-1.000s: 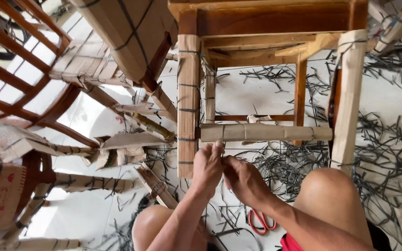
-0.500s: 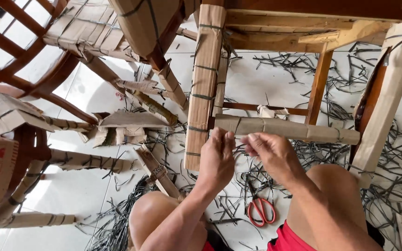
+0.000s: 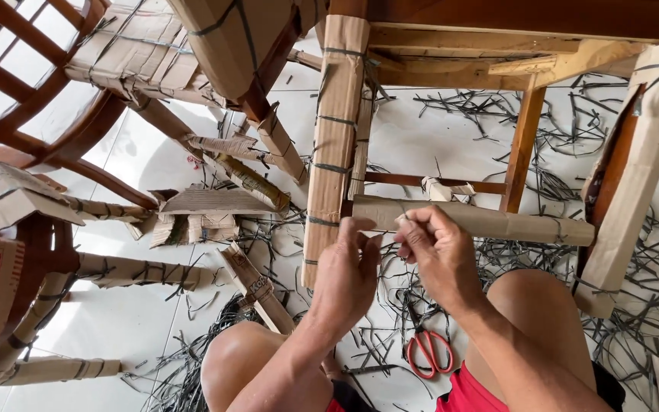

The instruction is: Wrapping a wooden chair crossbar with cardboard and securing it with plastic ties using scissors.

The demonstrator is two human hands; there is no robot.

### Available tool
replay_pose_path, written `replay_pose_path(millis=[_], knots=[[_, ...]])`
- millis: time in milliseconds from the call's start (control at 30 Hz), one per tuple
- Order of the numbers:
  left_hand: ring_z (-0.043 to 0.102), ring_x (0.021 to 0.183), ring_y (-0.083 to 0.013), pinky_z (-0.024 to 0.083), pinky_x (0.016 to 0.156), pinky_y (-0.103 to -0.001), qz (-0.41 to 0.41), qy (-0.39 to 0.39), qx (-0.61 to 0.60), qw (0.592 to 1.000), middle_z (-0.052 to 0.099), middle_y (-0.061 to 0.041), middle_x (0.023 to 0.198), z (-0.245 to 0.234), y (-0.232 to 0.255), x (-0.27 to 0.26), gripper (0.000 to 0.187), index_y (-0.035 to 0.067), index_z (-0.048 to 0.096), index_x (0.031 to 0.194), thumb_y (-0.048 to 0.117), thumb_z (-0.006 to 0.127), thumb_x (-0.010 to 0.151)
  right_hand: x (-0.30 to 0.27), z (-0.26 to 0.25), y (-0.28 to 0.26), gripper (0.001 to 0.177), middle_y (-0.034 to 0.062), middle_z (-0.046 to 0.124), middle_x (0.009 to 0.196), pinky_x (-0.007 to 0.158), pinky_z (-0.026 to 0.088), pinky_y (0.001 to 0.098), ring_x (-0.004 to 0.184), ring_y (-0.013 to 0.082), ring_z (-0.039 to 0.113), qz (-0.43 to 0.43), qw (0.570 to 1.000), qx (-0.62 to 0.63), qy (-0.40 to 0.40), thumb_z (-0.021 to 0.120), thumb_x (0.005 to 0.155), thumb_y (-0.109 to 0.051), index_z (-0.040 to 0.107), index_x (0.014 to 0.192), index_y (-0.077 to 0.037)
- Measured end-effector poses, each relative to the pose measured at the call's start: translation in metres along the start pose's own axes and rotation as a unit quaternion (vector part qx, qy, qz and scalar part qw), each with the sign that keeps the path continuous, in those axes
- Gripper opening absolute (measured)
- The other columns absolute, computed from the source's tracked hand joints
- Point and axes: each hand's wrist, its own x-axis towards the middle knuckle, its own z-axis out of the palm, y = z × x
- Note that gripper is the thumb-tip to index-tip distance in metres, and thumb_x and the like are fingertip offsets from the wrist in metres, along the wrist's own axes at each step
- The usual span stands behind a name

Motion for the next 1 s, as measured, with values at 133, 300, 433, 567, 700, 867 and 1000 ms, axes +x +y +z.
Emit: replay_pose_path(millis=[133,300,433,567,700,867,1000], knots=[[0.075,0.078,-0.0348,0.057,0.068,-0.046,-0.047,-0.015,0.115,0.992,0.076,-0.009,0.076,-0.005,-0.034,0.009,0.015,0.016,0.063,0.111,0.022,0.062,0.097,0.007,-0.001,0.001,0.016,0.0124,0.07,0.071,0.05,0.055,0.0222,0.057,0.0125,0.065,-0.001,0.998,0.056,-0.001,0.061,0.102,-0.011,0.068,0.112,-0.001],[0.075,0.069,-0.038,0.062,0.063,-0.05,-0.025,-0.034,0.284,0.958,0.072,-0.014,0.07,0.011,-0.054,0.012,0.016,0.018,0.069,0.094,0.027,0.056,0.097,0.022,0.0,-0.023,0.053,0.0161,0.062,0.058,0.03,0.041,0.0242,0.037,0.0132,0.049,0.061,0.996,0.025,-0.066,0.054,0.093,0.001,0.047,0.144,0.011],[0.073,0.067,-0.0457,0.059,0.06,-0.057,-0.014,-0.039,0.297,0.954,0.069,-0.021,0.066,0.021,-0.053,0.018,0.025,0.009,0.062,0.09,0.028,0.049,0.099,0.033,0.006,-0.027,0.068,0.0138,0.055,0.052,0.027,0.035,0.0237,0.031,0.0111,0.042,0.084,0.989,0.072,-0.101,0.056,0.082,0.004,0.04,0.147,0.015],[0.074,0.065,-0.0419,0.061,0.058,-0.054,0.023,-0.019,0.346,0.938,0.07,-0.018,0.065,0.023,-0.049,0.02,0.021,0.008,0.064,0.098,0.02,0.047,0.099,0.035,0.008,-0.032,0.073,0.0133,0.052,0.047,0.026,0.031,0.0217,0.029,0.0114,0.038,0.092,0.982,0.061,-0.154,0.054,0.076,0.007,0.046,0.148,0.005],[0.075,0.066,-0.0339,0.064,0.065,-0.045,0.031,0.006,0.309,0.95,0.072,-0.015,0.068,0.011,-0.034,0.024,0.027,0.008,0.073,0.102,0.019,0.048,0.103,0.037,0.005,-0.019,0.073,0.0123,0.058,0.053,0.033,0.034,0.0207,0.038,0.012,0.04,0.047,0.975,0.064,-0.209,0.052,0.083,0.009,0.041,0.155,0.001],[0.074,0.073,-0.0434,0.057,0.064,-0.054,-0.039,0.021,0.148,0.988,0.071,-0.018,0.064,0.001,-0.035,0.029,0.018,0.014,0.077,0.098,0.024,0.062,0.093,0.022,0.01,-0.004,0.07,0.0158,0.064,0.058,0.037,0.043,0.023,0.041,0.0157,0.048,0.016,0.973,0.011,-0.231,0.053,0.09,0.008,0.039,0.157,-0.004],[0.075,0.07,-0.0277,0.059,0.069,-0.042,-0.114,-0.001,0.012,0.993,0.072,-0.005,0.059,-0.008,-0.029,0.028,0.021,0.021,0.081,0.095,0.03,0.064,0.087,0.012,0.018,-0.008,0.065,0.0157,0.066,0.059,0.04,0.048,0.025,0.04,0.0173,0.057,0.013,0.971,-0.032,-0.236,0.054,0.091,0.005,0.041,0.154,-0.007]])
